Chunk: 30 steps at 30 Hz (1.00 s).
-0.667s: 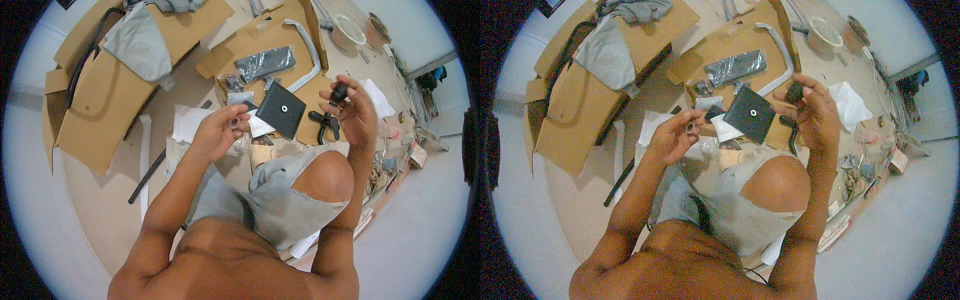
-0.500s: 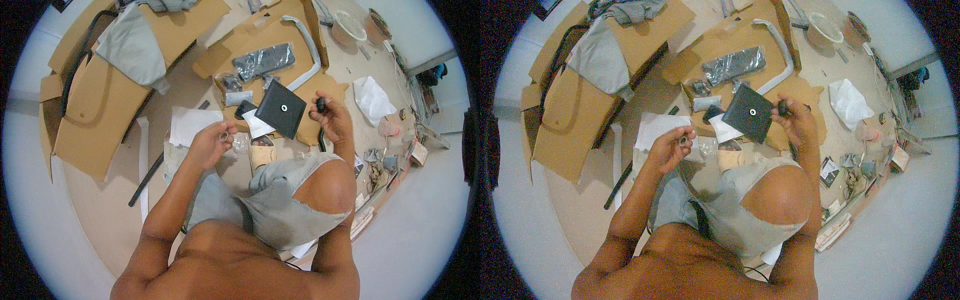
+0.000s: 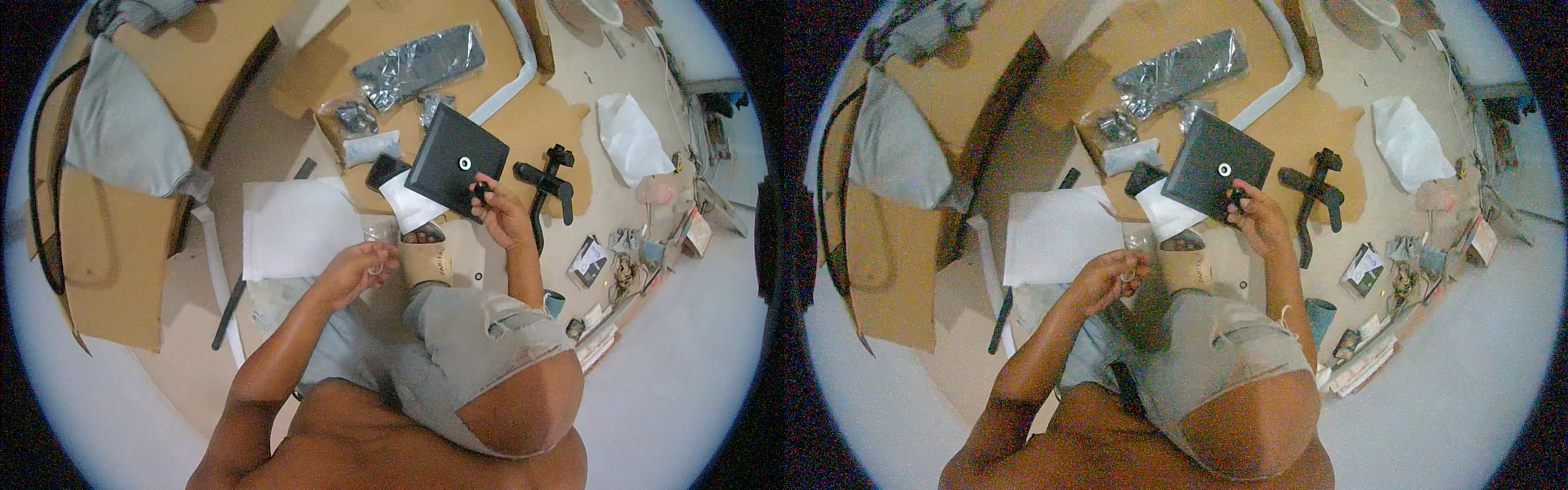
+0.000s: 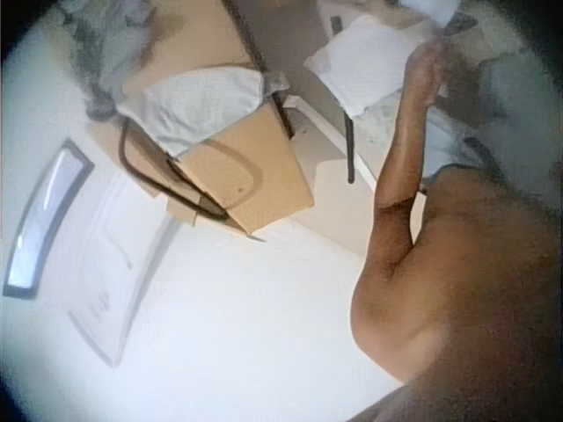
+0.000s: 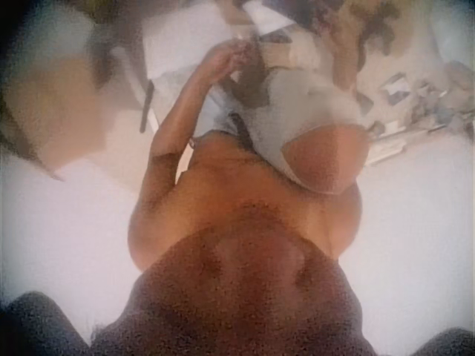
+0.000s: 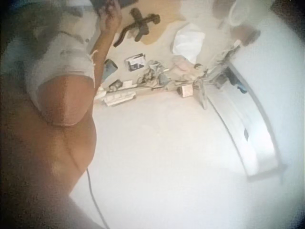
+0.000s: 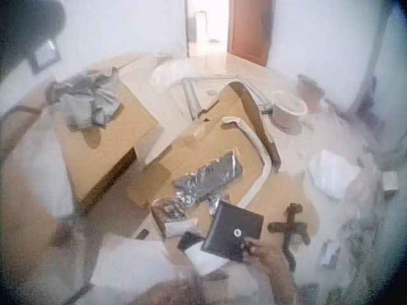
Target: The person assembles a small black cylindrical component by hand, inserting a white ring and a black cap into a housing. They then attach the assembled unit to a black square plate with a central hole.
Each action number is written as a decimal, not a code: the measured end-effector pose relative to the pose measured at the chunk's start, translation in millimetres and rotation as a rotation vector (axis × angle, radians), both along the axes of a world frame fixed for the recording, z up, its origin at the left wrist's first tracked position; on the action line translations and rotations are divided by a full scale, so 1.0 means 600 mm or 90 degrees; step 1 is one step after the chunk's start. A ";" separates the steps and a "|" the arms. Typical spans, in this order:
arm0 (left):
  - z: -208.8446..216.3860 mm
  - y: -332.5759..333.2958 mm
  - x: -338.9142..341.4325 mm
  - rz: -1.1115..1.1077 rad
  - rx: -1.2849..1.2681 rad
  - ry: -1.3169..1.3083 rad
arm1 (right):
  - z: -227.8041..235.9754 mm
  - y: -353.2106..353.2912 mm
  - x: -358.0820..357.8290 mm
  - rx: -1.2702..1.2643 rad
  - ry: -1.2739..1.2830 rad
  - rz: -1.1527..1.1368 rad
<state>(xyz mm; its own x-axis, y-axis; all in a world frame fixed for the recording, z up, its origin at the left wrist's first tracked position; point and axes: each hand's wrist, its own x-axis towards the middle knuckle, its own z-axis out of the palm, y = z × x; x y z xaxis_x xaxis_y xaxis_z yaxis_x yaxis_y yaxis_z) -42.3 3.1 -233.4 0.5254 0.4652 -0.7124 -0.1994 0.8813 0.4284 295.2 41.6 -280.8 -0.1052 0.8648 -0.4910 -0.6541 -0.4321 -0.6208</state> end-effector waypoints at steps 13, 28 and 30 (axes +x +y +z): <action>-0.010 0.022 0.016 -0.106 -0.068 0.007 | 0.005 0.040 0.016 -0.021 -0.309 0.083; -0.027 0.010 0.006 -0.095 -0.058 -0.002 | 0.026 0.106 -0.025 0.224 -1.035 0.309; -0.027 0.010 0.005 -0.084 -0.060 0.009 | 0.023 0.106 -0.026 0.201 -1.032 0.322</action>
